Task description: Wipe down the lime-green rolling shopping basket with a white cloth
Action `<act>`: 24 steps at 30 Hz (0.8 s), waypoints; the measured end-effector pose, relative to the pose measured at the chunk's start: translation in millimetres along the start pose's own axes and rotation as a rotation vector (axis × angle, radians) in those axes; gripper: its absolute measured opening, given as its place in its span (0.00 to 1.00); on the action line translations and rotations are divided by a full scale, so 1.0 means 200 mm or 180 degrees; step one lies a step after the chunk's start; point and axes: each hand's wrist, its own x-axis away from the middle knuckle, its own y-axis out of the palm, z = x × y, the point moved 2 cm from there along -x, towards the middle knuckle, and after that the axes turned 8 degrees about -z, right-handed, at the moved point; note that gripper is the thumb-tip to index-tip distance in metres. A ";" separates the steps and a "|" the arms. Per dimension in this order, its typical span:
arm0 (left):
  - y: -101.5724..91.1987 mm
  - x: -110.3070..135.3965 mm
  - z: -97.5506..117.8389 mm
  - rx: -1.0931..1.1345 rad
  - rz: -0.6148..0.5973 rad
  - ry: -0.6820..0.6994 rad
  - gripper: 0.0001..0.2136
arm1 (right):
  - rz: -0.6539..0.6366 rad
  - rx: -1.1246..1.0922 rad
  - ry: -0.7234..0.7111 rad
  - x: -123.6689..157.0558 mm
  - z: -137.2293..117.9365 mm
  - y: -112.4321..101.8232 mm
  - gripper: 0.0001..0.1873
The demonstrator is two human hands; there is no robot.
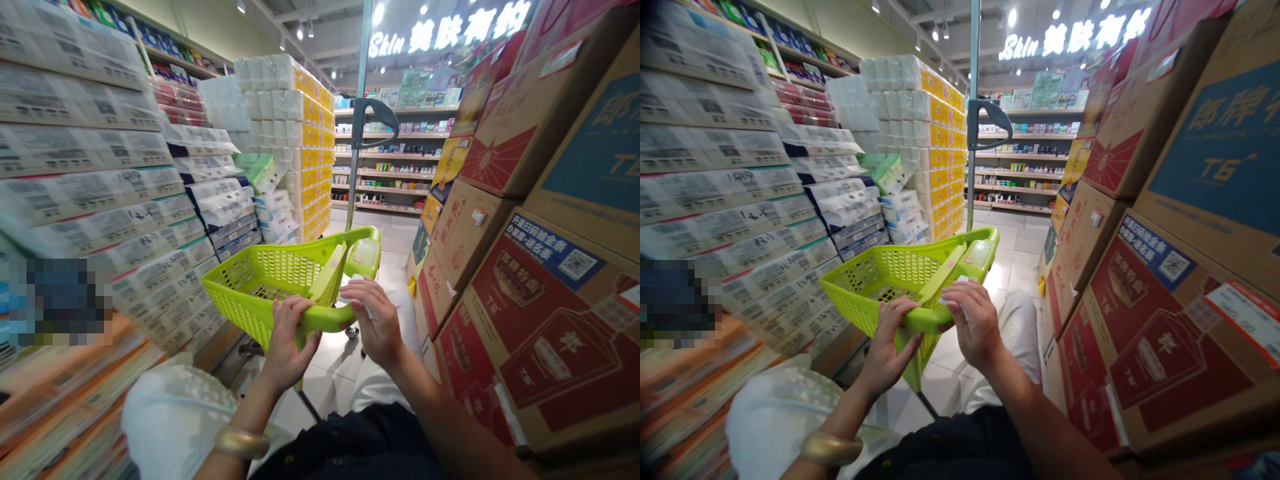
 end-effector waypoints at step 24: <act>-0.04 0.00 -0.01 0.0220 -0.0015 -0.0205 0.16 | -0.0194 -0.0057 -0.0227 -0.02 0.01 -0.01 0.12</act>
